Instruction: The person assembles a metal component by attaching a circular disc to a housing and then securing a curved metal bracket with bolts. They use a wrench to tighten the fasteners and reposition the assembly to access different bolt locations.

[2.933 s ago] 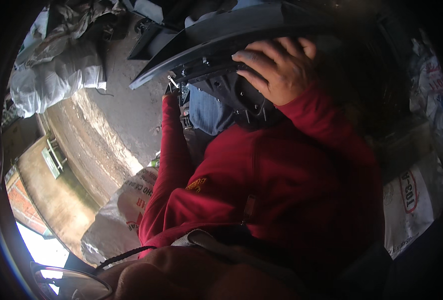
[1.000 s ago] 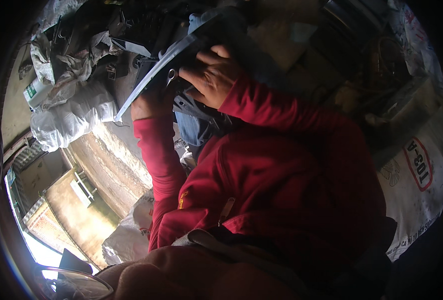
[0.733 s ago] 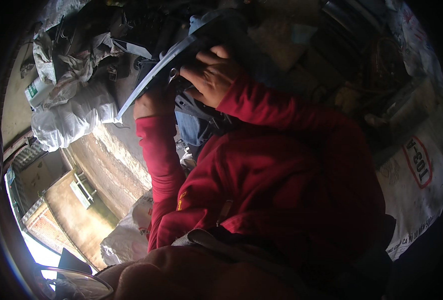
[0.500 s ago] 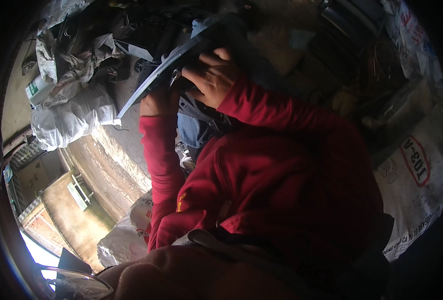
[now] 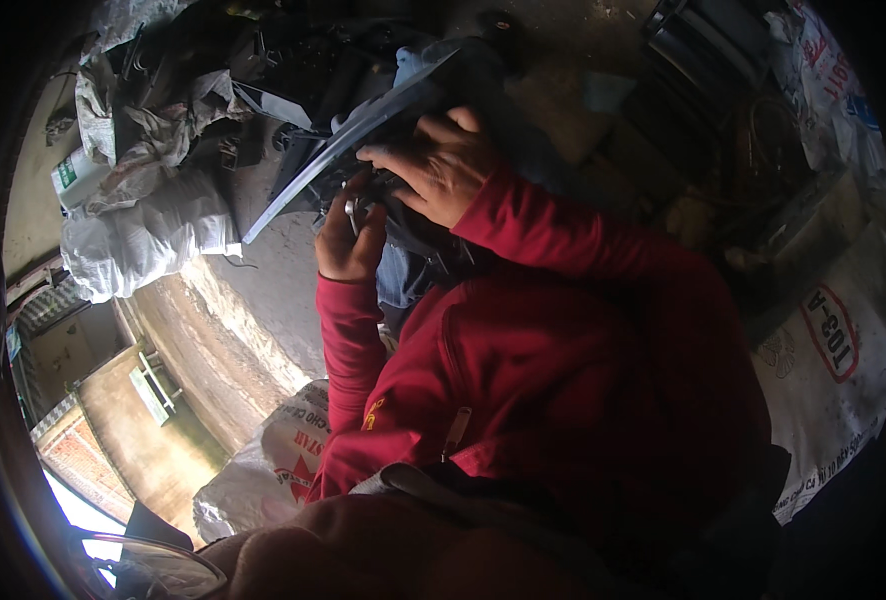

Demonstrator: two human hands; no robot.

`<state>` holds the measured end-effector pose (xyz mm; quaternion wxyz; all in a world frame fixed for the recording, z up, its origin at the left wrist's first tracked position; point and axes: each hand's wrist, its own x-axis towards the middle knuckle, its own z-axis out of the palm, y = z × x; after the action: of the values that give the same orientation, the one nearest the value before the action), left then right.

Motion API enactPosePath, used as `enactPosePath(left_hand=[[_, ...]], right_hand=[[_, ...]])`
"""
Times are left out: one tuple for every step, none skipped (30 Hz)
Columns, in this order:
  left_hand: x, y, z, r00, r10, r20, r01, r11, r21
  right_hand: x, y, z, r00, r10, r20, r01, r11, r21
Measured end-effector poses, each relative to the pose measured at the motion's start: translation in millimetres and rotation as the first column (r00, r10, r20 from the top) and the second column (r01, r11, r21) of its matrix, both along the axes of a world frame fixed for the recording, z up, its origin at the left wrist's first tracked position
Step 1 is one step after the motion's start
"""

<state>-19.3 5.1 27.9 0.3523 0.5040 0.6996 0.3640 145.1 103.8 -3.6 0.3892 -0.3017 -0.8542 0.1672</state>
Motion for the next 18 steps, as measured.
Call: enactPosePath(left_hand=[[-1,0,-1,1.000,-0.004,0.018,0.004,1.000,0.000],[-3,-2,-6,0.994,-0.002,0.113,0.000,1.000,0.022],[-7,-5,-13,0.979,-0.002,0.206,-0.007,0.999,0.042],[-9,-7,-18,0.955,-0.004,0.297,-0.015,0.998,0.062],[-8,-7,-17,0.965,-0.021,0.262,0.002,0.997,0.076],[-6,-5,-13,0.973,-0.038,0.226,0.018,0.996,0.088],[-4,-4,-10,0.980,-0.054,0.189,0.036,0.994,0.100],[-4,-3,-8,0.990,-0.059,0.132,0.046,0.994,0.100],[-3,-2,-6,0.995,-0.064,0.074,0.056,0.994,0.099],[-3,-2,-5,0.998,-0.069,0.016,0.067,0.993,0.097],[-4,-1,-7,0.996,-0.083,0.021,0.080,0.988,0.132],[-5,1,-9,0.995,-0.098,0.025,0.092,0.982,0.167],[-6,2,-12,0.993,-0.112,0.028,0.105,0.974,0.202],[-6,2,-13,0.993,-0.102,0.059,0.089,0.977,0.195],[-6,1,-14,0.992,-0.092,0.089,0.074,0.980,0.187],[-5,0,-15,0.990,-0.080,0.119,0.058,0.982,0.179],[-5,-1,-16,0.992,-0.053,0.118,0.032,0.985,0.169],[-5,-2,-18,0.993,-0.025,0.117,0.006,0.987,0.158]], right_hand=[[0,0,1,1.000,0.000,0.013,0.000,1.000,0.012],[0,1,2,1.000,0.003,0.025,-0.003,1.000,0.026],[0,1,2,0.999,0.005,0.037,-0.006,0.999,0.039],[-1,1,1,0.999,0.004,0.051,-0.007,0.999,0.045],[-2,2,0,0.998,0.003,0.065,-0.006,0.999,0.049],[-3,2,-1,0.997,0.001,0.079,-0.005,0.999,0.053],[-3,1,-1,0.997,-0.001,0.074,-0.002,0.999,0.045],[-2,0,0,0.998,-0.002,0.070,0.000,0.999,0.039],[-2,0,0,0.998,-0.003,0.065,0.001,0.999,0.033],[-3,0,1,0.998,-0.009,0.064,0.005,0.998,0.070],[-3,0,1,0.998,-0.013,0.063,0.006,0.994,0.107],[-3,0,1,0.998,-0.017,0.061,0.008,0.990,0.143],[-4,0,2,0.997,-0.018,0.073,0.008,0.991,0.133],[-4,1,3,0.996,-0.021,0.086,0.011,0.992,0.122],[-4,1,3,0.995,-0.025,0.098,0.014,0.994,0.111],[-5,1,2,0.995,-0.022,0.102,0.011,0.994,0.109],[-7,1,0,0.994,-0.021,0.106,0.009,0.994,0.109],[-8,0,-1,0.994,-0.019,0.109,0.007,0.994,0.108]])
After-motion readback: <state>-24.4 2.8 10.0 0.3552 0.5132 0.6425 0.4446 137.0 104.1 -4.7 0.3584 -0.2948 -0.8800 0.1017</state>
